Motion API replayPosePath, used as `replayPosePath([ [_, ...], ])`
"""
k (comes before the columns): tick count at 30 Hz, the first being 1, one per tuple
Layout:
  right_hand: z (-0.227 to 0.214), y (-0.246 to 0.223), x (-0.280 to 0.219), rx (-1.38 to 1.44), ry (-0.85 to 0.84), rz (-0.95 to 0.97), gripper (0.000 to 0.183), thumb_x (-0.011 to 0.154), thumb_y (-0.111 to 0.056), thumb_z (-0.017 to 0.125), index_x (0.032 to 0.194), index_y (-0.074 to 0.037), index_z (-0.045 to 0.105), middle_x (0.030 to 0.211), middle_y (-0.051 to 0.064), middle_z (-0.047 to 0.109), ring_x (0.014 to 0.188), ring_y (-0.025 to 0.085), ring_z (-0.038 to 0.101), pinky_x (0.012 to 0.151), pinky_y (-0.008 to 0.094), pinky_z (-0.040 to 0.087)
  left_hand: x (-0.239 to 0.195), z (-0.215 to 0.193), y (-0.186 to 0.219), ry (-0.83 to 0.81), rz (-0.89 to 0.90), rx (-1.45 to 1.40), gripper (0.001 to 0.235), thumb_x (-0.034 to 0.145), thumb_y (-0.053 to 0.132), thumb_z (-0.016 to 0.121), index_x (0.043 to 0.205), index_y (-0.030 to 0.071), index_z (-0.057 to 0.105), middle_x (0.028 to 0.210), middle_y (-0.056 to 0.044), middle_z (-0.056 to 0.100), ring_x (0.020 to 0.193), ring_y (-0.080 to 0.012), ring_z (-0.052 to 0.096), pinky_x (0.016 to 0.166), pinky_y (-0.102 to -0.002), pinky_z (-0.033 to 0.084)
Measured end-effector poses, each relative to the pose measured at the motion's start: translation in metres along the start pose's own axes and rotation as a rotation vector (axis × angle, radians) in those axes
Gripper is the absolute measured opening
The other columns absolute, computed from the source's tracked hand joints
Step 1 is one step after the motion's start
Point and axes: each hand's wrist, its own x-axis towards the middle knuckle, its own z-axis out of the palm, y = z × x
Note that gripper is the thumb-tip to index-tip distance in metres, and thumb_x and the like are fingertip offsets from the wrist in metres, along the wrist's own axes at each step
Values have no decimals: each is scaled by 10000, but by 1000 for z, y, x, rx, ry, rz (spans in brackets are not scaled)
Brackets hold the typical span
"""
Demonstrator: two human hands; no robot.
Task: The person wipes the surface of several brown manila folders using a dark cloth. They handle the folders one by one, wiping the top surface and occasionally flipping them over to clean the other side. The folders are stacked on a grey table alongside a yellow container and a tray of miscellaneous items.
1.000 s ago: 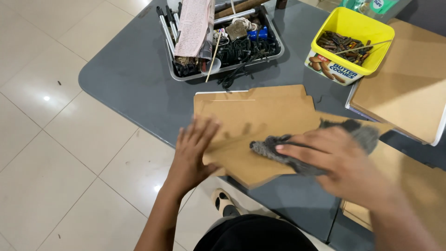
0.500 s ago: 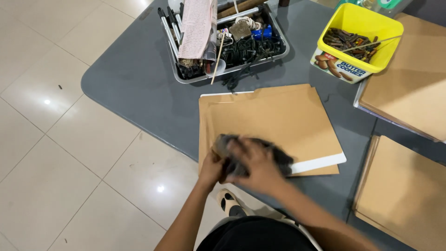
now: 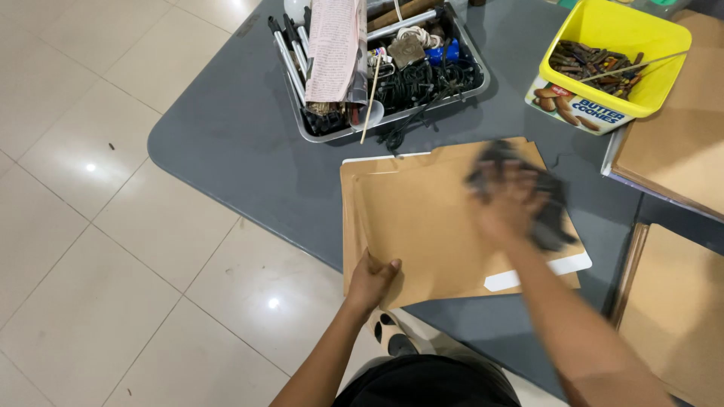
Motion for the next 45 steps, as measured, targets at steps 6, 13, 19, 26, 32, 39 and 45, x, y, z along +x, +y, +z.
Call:
replayPosePath([
  [6, 7, -143, -73, -31, 43, -554, 788, 959, -713, 411, 1633, -391, 161, 1730, 53, 77, 1582, 357, 34, 1177, 695, -5, 28, -8, -51, -86, -21, -138, 491, 888, -32, 512, 1378, -19, 485, 1141, -205, 710, 825, -303, 659, 670, -417, 547],
  [13, -14, -39, -74, 60, -12, -549, 784, 894, -695, 472, 1590, -410, 251, 1705, 3, 158, 1572, 319, 99, 1185, 693, 93, -4, -2, 2, -45, -3, -105, 450, 955, 72, 678, 1365, 19, 501, 1131, -129, 732, 944, -189, 714, 791, -303, 601],
  [19, -49, 86, -36, -252, -49, 3, 770, 985, -497, 571, 1673, -356, 254, 1702, 52, 294, 1492, 365, 363, 1079, 678, 357, 1, -12, -5, -123, -22, -189, 414, 934, 119, 695, 1321, 40, 572, 1140, -82, 746, 1022, -158, 717, 871, -280, 583],
  [26, -268, 41, -79, 369, -94, 22, 1178, 682, -202, 806, 1655, -325, 154, 1102, 222, 726, 949, 436, 707, 849, 466, 561, -5, -22, 70, -375, -8, -296, 234, 852, -12, 687, 1077, -6, 750, 1047, -157, 793, 948, -275, 747, 889, -422, 605],
  [32, -346, 94, -142, 415, -47, 125, 1051, 707, -127, 826, 1603, -277, 299, 1226, 177, 732, 945, 334, 781, 776, 418, 604, -18, 34, 135, -752, 542, 86, 293, 803, -99, 640, 1009, 32, 802, 1094, -110, 808, 1110, -283, 750, 1131, -446, 452],
  [39, -378, 197, -244, 350, 216, 32, 1155, 630, -153, 843, 1661, -142, 324, 1164, 176, 742, 1147, 324, 707, 904, 392, 556, -65, 157, 178, -802, 992, 480, 287, 725, -65, 651, 825, 144, 819, 947, -32, 834, 1279, -282, 691, 1278, -518, 126],
  [45, -373, 252, -319, 163, 37, 485, 831, 686, -224, 866, 1439, -335, 533, 1271, 111, 711, 1105, 343, 711, 923, 426, 569, -47, 283, 120, -371, 1381, 524, 338, 951, -19, 637, 1029, 244, 834, 1462, -125, 645, 1476, -326, 435, 1203, -482, 291],
])
